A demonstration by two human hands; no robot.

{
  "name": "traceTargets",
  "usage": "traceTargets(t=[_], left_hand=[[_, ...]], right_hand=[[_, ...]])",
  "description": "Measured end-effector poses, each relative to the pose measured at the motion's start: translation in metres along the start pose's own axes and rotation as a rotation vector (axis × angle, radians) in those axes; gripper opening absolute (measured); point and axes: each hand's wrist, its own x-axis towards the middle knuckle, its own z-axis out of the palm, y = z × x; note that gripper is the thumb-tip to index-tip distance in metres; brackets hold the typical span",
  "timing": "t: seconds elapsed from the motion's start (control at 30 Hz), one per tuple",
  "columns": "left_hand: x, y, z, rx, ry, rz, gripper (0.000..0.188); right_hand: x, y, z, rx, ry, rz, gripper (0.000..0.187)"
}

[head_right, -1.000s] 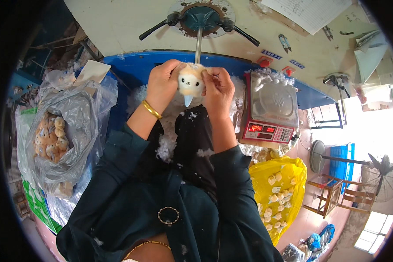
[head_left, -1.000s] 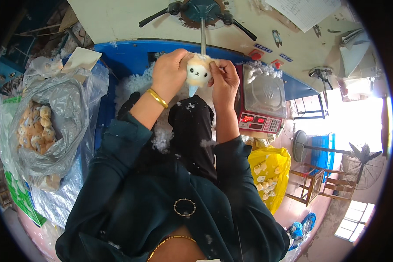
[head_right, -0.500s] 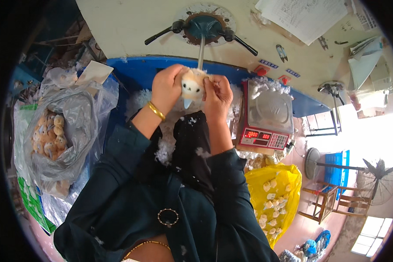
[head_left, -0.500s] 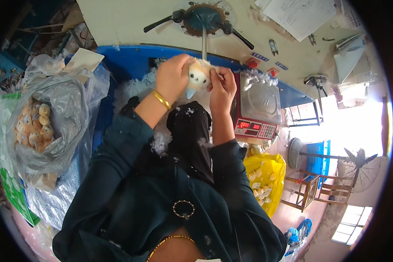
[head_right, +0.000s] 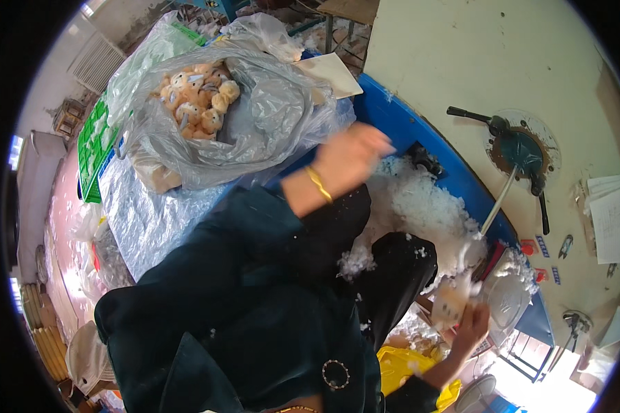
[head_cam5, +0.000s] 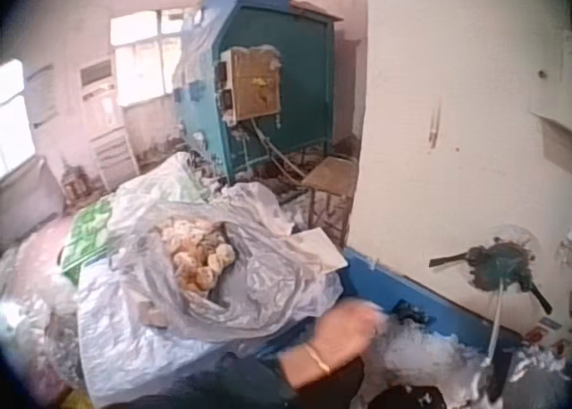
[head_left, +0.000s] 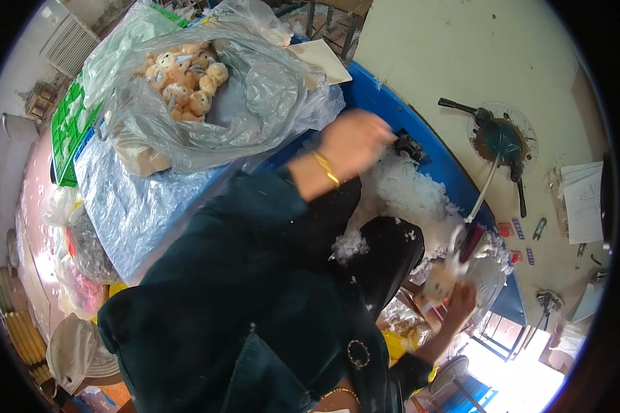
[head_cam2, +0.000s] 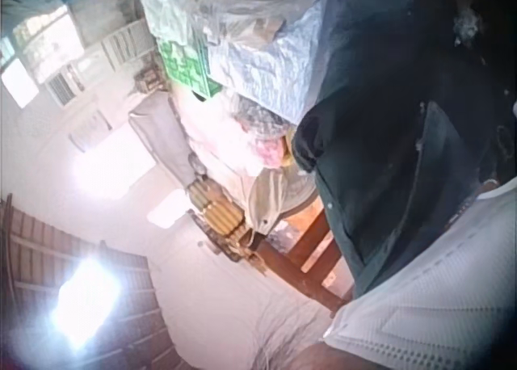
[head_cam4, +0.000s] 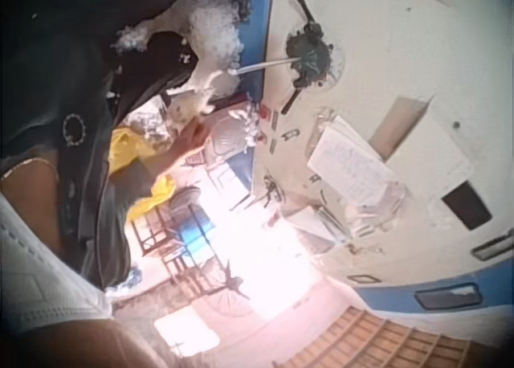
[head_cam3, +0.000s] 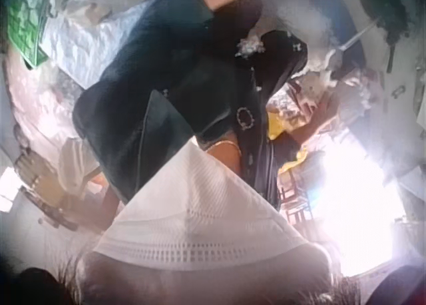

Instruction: The person repeatedly stuffs small plush toys with white filling material by hand. They pick up each toy, insert filling, and place it into a plastic bag, continuing the process for multiple units.

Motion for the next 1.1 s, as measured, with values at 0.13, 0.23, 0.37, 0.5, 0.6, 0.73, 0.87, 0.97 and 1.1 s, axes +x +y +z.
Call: traceTargets(t=[0.13,0.23,0.37,0.5,0.6,0.73,0.87,0.97,1.1], left_hand=[[-0.024,-0.173,-0.114,0.510,0.209,-0.511,0.029],[-0.056,-0.259,-0.167,0.839,0.118,-0.773,0.054],[-0.059,-0.323,-0.152,0.804,-0.050,-0.685,0.065],[-0.088,-0.384,-0.140,0.743,-0.251,-0.598,0.050],[-0.073,-0.359,-0.144,1.083,-0.297,-0.119,0.029],[-0.034,-0.267,-0.159,-0.683,0.627,-0.735,0.020],[-0.005,-0.141,-0.177,-0.984,0.183,-0.767,0.023],[0.002,-0.063,-0.144,-1.186,-0.203,-0.726,0.026],[-0.005,0.017,-0.077,-1.383,-0.348,-0.856,0.023]], right_hand=[[-0.057,0.115,-0.100,-0.836,-0.470,0.352,0.022],[-0.075,0.104,-0.106,-0.544,-0.326,0.761,0.022],[-0.072,0.101,-0.082,-0.334,-0.359,0.577,0.020],[-0.020,0.063,-0.024,-0.414,-0.431,0.319,0.015],[-0.002,0.028,-0.002,-0.304,-0.430,0.246,0.015],[0.019,-0.017,0.032,-0.271,-0.404,0.064,0.015],[0.043,-0.080,0.091,-0.022,-0.526,-0.163,0.017],[0.052,-0.145,0.136,0.046,-0.526,-0.491,0.030],[0.036,-0.203,0.164,0.280,-0.439,-0.566,0.042]])
